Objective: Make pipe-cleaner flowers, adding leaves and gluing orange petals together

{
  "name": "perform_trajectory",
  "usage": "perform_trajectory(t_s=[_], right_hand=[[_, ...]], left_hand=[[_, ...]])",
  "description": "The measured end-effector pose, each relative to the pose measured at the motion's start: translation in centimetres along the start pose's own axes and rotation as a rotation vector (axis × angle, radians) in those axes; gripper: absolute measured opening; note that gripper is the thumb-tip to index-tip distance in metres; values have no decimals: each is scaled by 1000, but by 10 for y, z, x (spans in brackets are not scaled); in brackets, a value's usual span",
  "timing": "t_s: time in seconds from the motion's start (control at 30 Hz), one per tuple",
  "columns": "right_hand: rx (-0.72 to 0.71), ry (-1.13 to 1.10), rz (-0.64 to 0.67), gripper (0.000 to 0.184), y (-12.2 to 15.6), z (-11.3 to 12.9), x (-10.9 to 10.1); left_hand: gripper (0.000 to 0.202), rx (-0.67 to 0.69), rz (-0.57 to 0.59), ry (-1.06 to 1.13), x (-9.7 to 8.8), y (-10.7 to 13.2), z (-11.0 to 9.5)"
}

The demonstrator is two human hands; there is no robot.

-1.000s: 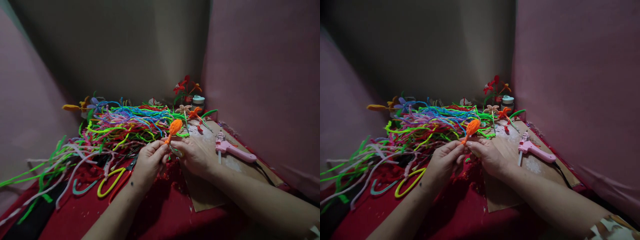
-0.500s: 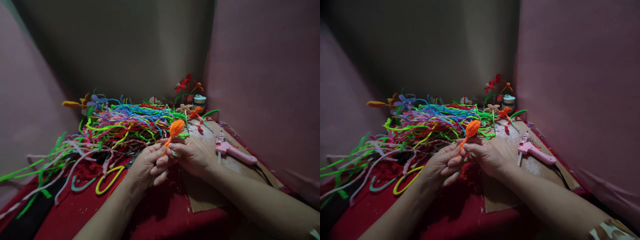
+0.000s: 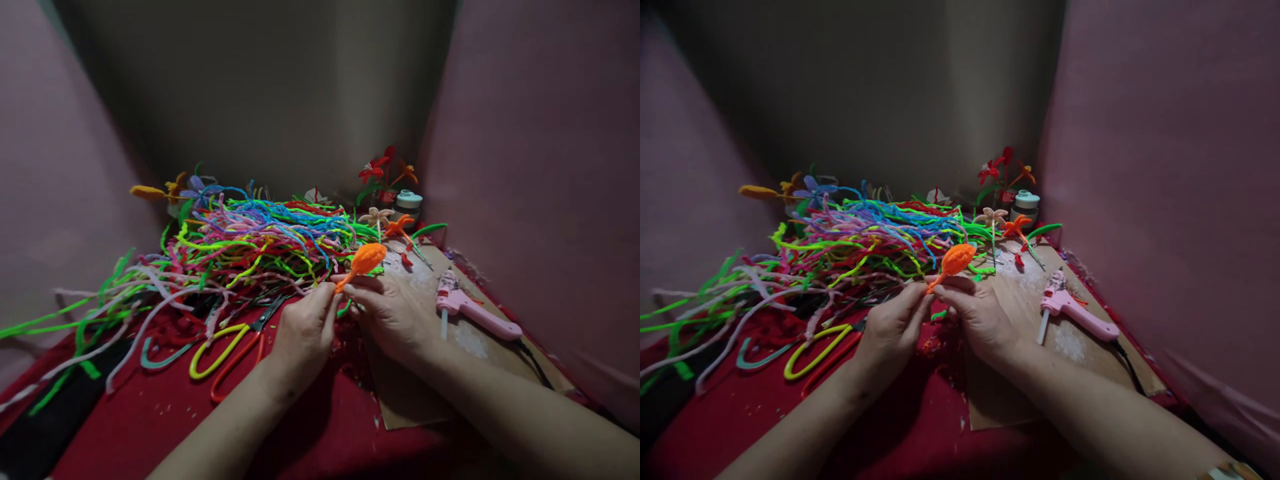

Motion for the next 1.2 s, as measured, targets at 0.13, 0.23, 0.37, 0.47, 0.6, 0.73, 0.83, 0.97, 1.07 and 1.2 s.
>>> perform_trajectory(t_s=[0.13,0.23,0.37,0.47,0.6,0.73,0.83,0.97,1.07,1.2], right_hand=[[31,31,-47,13,2,0,0],[48,38,-29,19,4,2,5],[31,30,52,25,4,5,11],[-27,42,77,20,4,11,12],[-80,137,73,20,4,19,13],[-69,107,117,25,1,12,10],[-50,102,117,28,-3,4,4],[-69,120,124,28,-4,3,1],[-86,133,133,27,-3,4,2],[-80,114,139,27,-4,3,2]], left_hand=[[17,-2,-45,-5,-3,0,1],[15,53,-41,5,-2,0,-1],[14,-53,-8,156,0,-2,3],[15,-185,10,337,1,-4,6],[16,-398,65,577,7,-3,13],[17,-584,140,836,13,0,12],[16,-673,174,986,16,0,9],[17,-703,258,1078,19,2,10],[17,-705,317,1134,22,3,13],[16,-714,362,1220,24,4,16]])
Point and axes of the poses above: each hand's wrist, its own y-axis away from the middle knuckle, its own x-axis out of the palm, z = x × y, the point moved 7 cm from there along -y, towards the middle knuckle, and after that the axes turned 4 degrees about -z, right-handed, at the moved point
